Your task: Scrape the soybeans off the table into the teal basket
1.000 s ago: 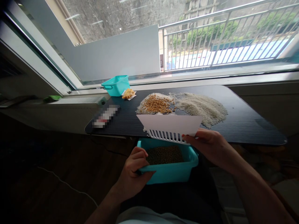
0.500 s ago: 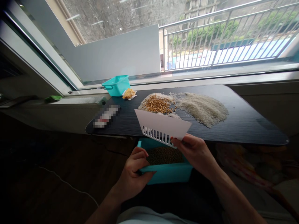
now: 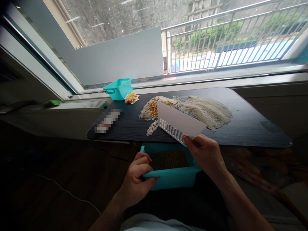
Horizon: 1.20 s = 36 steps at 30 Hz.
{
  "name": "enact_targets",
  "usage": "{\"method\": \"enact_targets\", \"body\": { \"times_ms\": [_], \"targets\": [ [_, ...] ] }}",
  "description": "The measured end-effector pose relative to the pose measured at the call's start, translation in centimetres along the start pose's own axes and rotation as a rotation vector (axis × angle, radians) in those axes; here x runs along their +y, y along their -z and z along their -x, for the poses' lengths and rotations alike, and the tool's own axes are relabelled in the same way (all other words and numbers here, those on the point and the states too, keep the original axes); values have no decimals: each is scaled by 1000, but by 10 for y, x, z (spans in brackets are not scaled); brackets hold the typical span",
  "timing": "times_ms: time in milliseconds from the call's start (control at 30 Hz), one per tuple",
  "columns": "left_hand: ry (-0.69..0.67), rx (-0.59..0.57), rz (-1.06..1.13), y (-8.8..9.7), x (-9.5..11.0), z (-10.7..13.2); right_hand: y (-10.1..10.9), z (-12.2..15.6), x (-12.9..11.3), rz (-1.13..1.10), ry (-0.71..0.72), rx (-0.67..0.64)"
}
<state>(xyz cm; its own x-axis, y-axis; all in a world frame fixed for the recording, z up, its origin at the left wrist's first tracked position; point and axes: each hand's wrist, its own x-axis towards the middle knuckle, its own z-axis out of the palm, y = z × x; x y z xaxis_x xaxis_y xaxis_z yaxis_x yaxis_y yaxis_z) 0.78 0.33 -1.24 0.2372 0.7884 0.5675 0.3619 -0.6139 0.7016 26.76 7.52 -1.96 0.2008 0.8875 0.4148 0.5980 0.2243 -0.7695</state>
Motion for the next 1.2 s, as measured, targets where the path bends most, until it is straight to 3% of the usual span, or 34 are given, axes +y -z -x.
{"method": "enact_targets", "body": {
  "times_ms": [200,433,767,933,1067,1200],
  "targets": [
    [-4,-8,-7,1,1,-1,15,-4,4,74,-38,93],
    [4,-3,-6,0,1,-1,30,-8,-16,50,-82,80],
    [12,-6,-2,-1,0,-1,8,-33,-29,46,27,-86],
    [18,-3,-4,-2,0,0,12,-38,-26,42,48,-165],
    [7,-2,-4,-3,-1,-1,17,-40,-29,21,45,-150],
    [16,-17,0,-1,-1,0,8,-52,-35,6,63,-146]
  ]
}}
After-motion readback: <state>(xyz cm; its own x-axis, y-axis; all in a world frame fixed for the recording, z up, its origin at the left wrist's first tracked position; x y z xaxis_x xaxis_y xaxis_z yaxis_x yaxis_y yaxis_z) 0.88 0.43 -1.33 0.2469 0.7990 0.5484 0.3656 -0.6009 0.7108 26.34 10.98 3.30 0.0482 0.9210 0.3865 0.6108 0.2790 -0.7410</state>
